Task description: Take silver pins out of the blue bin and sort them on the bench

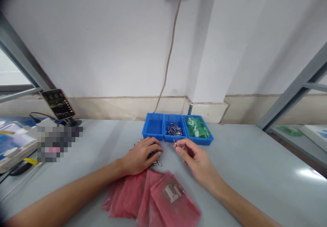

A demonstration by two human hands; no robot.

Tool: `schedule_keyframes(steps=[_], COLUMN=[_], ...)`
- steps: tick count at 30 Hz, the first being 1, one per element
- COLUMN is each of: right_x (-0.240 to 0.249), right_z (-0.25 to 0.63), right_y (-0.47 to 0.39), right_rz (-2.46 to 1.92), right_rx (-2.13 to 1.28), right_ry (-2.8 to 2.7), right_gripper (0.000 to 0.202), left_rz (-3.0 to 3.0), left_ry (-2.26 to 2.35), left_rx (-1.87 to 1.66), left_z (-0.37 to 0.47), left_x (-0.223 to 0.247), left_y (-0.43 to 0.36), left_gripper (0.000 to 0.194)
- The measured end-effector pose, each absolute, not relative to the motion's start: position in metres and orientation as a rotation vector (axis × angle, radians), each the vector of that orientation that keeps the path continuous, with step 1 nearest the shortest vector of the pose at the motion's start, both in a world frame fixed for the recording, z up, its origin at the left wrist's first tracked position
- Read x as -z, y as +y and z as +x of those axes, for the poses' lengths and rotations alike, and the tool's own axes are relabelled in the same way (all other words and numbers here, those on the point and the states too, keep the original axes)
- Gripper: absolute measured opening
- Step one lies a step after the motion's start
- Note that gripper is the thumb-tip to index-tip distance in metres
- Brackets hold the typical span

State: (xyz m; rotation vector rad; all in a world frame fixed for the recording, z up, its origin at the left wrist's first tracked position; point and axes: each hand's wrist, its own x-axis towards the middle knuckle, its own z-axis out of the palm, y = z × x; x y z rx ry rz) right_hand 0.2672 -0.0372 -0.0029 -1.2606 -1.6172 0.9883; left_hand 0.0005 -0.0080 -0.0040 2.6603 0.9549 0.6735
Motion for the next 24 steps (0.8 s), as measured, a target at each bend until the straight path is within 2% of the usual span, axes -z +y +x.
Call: schedule_keyframes(steps=[8,13,19,24], right_x=[0.0022,0.0052,-0.0003,0.0018], right_z=[0.2671,0.2677,0.2632,0.2634], right_y=[-0.0378,-0.0359,-0.0384,-0.0389], right_rz=[-1.241,-1.202,-1.093,-1.094], right_rx=[-0.954,-1.075,-1.318,-1.295], right_ry=[-1.615,-1.52,-1.385,-1.365], right_gripper=[0.031,0.039,0.036,0.035], left_rz=[2.661,2.66,2.659,2.659], left_ry=[0.95,0.951,0.953,0.952], left_rx=[-0.676,-0.677,-0.68,-0.683], left_z=[0.0011,0.0011,0.0007,0.0008], left_x=[0.0041,0.0053,0.0047,0.0047], left_y=[-0.008,-0.0074,-0.0081,-0.0078], left_gripper=[0.019,0.019,0.019,0.018])
